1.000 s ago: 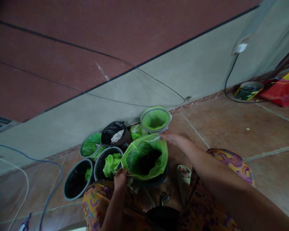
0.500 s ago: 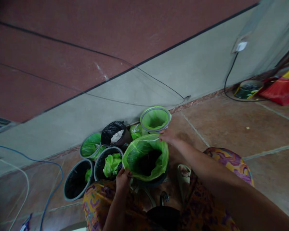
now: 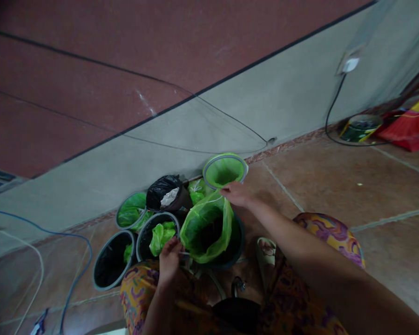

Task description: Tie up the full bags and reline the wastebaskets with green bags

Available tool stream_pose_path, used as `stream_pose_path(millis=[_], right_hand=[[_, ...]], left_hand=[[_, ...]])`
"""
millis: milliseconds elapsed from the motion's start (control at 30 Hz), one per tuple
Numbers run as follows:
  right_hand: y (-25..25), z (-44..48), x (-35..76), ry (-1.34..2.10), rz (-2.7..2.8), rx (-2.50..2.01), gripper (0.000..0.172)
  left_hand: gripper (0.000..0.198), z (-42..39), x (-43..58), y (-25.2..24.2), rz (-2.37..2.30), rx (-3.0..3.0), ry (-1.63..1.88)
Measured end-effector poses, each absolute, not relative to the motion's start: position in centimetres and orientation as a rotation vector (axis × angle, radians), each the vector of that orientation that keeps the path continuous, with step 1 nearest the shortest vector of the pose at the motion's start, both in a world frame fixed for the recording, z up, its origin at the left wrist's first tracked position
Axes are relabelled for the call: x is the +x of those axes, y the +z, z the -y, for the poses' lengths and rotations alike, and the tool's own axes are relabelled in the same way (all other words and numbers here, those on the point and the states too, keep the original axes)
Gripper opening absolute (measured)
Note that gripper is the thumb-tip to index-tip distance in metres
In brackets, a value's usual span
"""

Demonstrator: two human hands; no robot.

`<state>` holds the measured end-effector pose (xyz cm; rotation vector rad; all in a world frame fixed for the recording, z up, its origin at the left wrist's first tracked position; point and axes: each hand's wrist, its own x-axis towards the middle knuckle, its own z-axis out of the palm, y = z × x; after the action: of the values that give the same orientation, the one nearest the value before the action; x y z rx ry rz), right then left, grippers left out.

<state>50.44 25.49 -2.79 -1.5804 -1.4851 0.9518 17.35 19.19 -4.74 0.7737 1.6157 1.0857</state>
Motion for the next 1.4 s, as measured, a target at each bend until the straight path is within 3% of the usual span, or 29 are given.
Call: stream_pose_path(millis=[133,400,800,900,1033,1233,1400], right_hand=[[-1.4,-25.4,49.5,0.794,1.504,-1.655,0.024],[2.8,-24.4,48.6,1.254,1.051,-0.986,0.035],[3.1,-24.2,44.5,1.661,1.212,-0.673,0.052],[2.7,-23.9,42.8,1.737,1.364,-0.639,0.048],[2.2,-23.8,40.7,1.711,1.567,-0.673,0.027],[2.8,-24.9,41.0,1.516,1.594,-0.922,0.031],[2.8,-25.6,41.1,1.505,1.564,-0.923,0.038]], left_hand=[[0.030,-19.1,17.8,-2.9,-1.617,0.834,1.057],[0.042,-18.3,20.4,5.0,-1.387,1.136,1.242],[0.032,-20.6,24.4,11.4,-1.121,1.442,1.137],[0.030,-21.5,25.7,11.0,-1.200,1.570,1.057],[0.034,-22.1,26.0,9.9,-1.167,1.673,1.004],[0.039,-22.8,23.3,6.6,-1.508,1.678,1.253],[0.025,-21.3,23.0,0.8,-1.343,1.703,0.823]])
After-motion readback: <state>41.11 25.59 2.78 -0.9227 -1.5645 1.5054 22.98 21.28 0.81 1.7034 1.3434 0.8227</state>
